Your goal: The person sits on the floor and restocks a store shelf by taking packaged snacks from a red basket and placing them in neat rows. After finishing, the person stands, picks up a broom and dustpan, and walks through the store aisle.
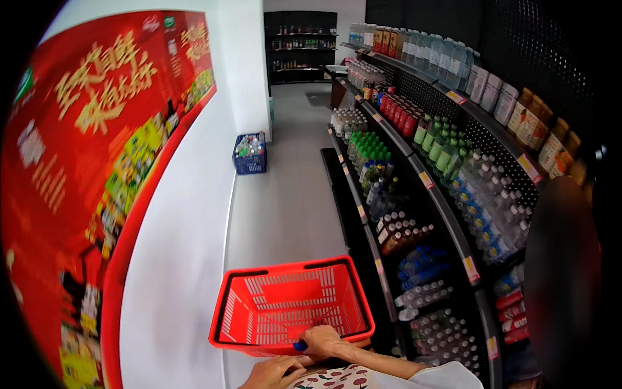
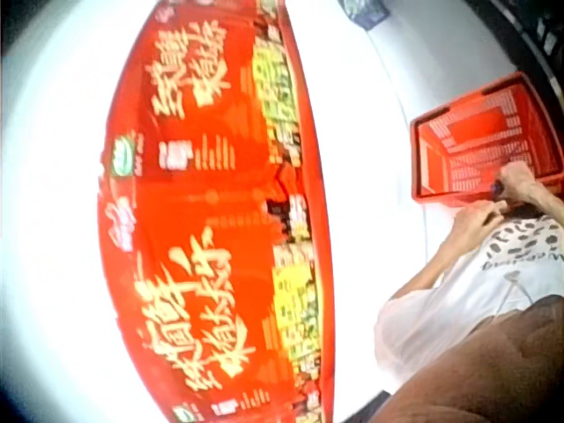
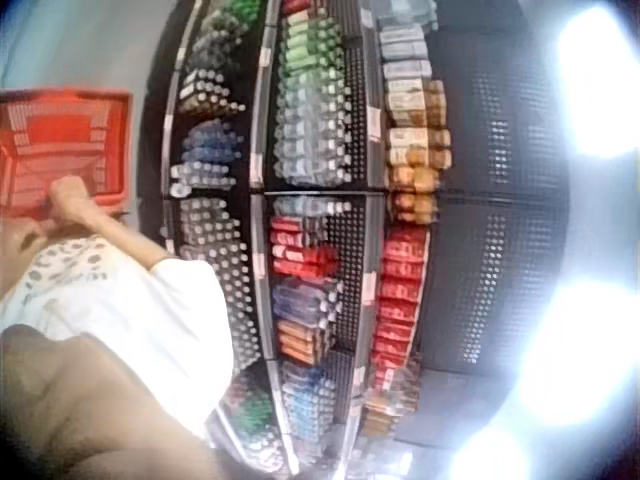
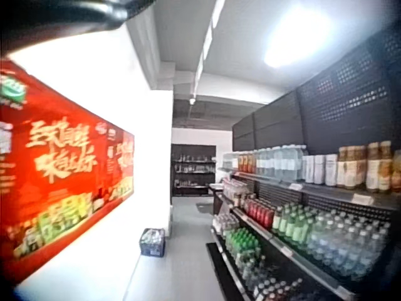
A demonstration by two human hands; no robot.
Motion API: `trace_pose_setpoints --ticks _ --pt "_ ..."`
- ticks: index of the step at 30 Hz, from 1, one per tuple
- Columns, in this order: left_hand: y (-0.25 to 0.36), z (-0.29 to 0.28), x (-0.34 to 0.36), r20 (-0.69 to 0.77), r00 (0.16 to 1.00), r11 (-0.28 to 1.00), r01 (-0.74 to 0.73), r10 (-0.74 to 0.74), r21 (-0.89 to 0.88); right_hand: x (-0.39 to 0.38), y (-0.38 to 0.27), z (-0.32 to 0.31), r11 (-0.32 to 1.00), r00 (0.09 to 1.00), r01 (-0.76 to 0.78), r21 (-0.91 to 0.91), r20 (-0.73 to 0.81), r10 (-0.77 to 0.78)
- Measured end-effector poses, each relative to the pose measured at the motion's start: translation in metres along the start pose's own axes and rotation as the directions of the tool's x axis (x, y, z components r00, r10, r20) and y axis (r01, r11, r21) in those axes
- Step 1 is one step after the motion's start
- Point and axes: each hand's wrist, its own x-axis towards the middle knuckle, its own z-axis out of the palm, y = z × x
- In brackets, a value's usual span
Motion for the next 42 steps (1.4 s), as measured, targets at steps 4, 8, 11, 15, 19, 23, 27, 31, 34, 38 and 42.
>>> trace_pose_setpoints --ticks 4,8,11,15,19,23,27,31,34,38,42 --pt "0.003 -0.047 0.091 -0.154 0.985 0.995 0.063 -0.074 -0.071 0.077 0.033 -0.063 0.999 0.998 0.044 0.000 0.041 -0.044" --pt "0.000 -0.085 0.170 -0.179 0.984 0.998 0.016 -0.005 0.061 0.137 0.072 -0.124 0.998 0.997 0.047 0.051 0.064 -0.050" --pt "-0.005 -0.113 0.227 -0.115 0.992 0.995 -0.035 0.046 0.096 0.180 0.105 -0.168 0.997 0.996 0.043 0.068 0.081 -0.049" --pt "-0.016 -0.153 0.307 -0.135 0.976 0.967 -0.138 0.169 0.212 0.241 0.141 -0.215 0.996 0.998 0.016 0.088 0.058 -0.021" --pt "-0.055 -0.199 0.401 0.058 0.989 0.934 -0.148 0.136 0.326 0.313 0.173 -0.271 0.997 0.999 -0.047 0.062 0.004 0.047" --pt "-0.066 -0.277 0.488 0.096 0.962 0.897 -0.273 0.255 0.347 0.392 0.195 -0.347 0.995 0.992 -0.097 0.014 -0.075 0.098" --pt "-0.069 -0.341 0.564 0.193 0.939 0.853 -0.339 0.283 0.398 0.454 0.213 -0.400 0.987 0.984 -0.159 -0.017 -0.084 0.157" --pt "-0.091 -0.381 0.640 0.191 0.929 0.837 -0.368 0.316 0.406 0.519 0.235 -0.453 0.980 0.978 -0.198 -0.029 -0.069 0.196" --pt "-0.106 -0.404 0.689 0.196 0.932 0.840 -0.361 0.306 0.404 0.567 0.258 -0.479 0.982 0.980 -0.187 -0.024 -0.072 0.185" --pt "-0.132 -0.438 0.762 0.286 0.947 0.866 -0.265 0.149 0.425 0.632 0.296 -0.526 0.989 0.985 -0.146 -0.016 -0.093 0.144" --pt "-0.112 -0.482 0.845 0.269 0.960 0.836 -0.211 0.080 0.506 0.695 0.338 -0.587 0.993 0.987 -0.116 -0.023 -0.110 0.113"
